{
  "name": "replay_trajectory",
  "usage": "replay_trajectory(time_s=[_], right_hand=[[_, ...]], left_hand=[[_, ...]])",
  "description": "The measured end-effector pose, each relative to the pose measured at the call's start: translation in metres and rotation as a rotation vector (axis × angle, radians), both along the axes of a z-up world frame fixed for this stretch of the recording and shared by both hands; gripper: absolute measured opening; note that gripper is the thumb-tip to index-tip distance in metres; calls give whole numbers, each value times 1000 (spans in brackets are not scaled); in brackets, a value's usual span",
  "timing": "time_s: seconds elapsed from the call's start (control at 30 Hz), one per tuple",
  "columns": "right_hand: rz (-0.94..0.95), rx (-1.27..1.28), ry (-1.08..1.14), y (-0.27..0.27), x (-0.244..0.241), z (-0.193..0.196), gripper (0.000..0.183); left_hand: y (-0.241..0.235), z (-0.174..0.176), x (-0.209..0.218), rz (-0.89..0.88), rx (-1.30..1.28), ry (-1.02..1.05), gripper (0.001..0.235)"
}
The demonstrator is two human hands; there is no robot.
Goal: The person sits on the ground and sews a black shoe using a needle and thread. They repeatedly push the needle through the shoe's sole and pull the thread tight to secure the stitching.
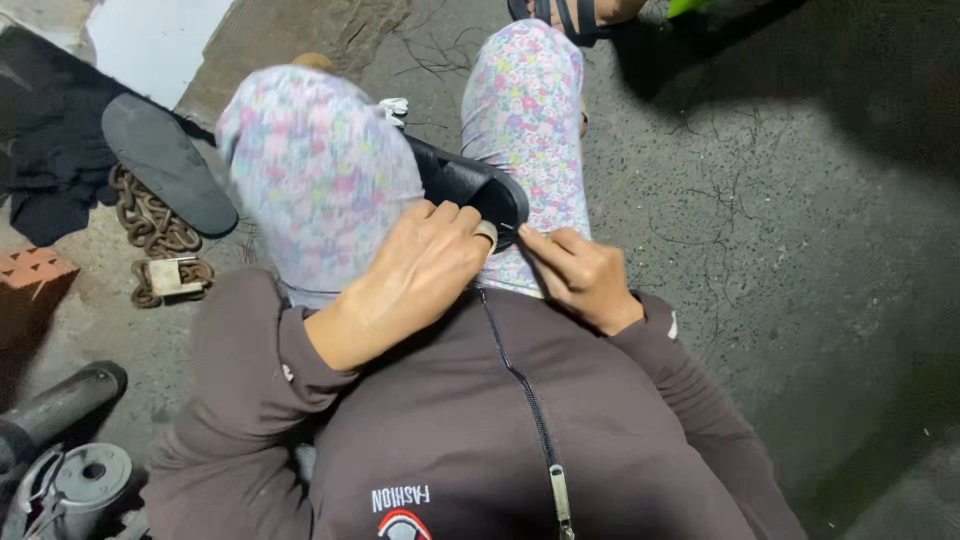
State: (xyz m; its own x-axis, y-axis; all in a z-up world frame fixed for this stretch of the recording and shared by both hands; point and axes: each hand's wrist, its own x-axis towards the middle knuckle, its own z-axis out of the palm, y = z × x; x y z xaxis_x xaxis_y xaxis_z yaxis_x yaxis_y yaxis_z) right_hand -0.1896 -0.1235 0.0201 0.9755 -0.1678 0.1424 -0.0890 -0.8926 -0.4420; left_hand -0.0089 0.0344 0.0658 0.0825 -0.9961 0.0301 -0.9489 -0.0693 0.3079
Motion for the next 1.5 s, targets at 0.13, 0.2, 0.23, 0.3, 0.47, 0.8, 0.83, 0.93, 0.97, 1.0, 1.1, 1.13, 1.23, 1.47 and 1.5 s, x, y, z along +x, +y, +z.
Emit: replay_trajectory(time_s=[0.13,0.2,0.23,0.3,0.47,0.8,0.83,0.93,0.97,1.0,1.1,1.13,1.23,1.47,1.5], right_hand=[[20,181,-47,-16,0,0,27],[13,232,-54,-21,2,4,26],[9,282,-62,-24,2,6,25],[21,293,-50,-26,2,7,25],[84,275,-38,-31,2,3,25],[129,123,34,-29,1,5,31],[110,38,64,-29,0,6,31],[45,-49,83,-25,-3,3,33],[35,-46,84,-23,-2,3,33],[33,-72,87,-23,-1,4,33],[21,-130,73,-20,5,10,32],[19,-165,52,-19,9,13,30],[10,-184,77,-18,10,10,32],[17,-239,65,-14,11,10,37],[23,-237,73,-14,11,12,37]], left_hand=[[-1,-8,-8,50,-19,3,8],[1,-12,-16,36,32,-15,13],[3,-14,-20,24,83,-35,21],[7,-15,-28,7,159,-86,23],[8,-26,-45,16,223,-156,18],[-4,-45,-31,-7,236,-38,14],[-5,-53,-28,48,109,10,10],[-1,-36,-11,77,120,320,3],[1,-26,-1,67,125,320,3],[2,-16,8,110,181,496,10],[13,14,40,219,310,645,26],[18,25,53,290,373,615,36],[49,-4,53,335,-43,24,39],[-5,-63,-18,97,-477,31,8],[-7,-69,-17,80,-474,9,7]])
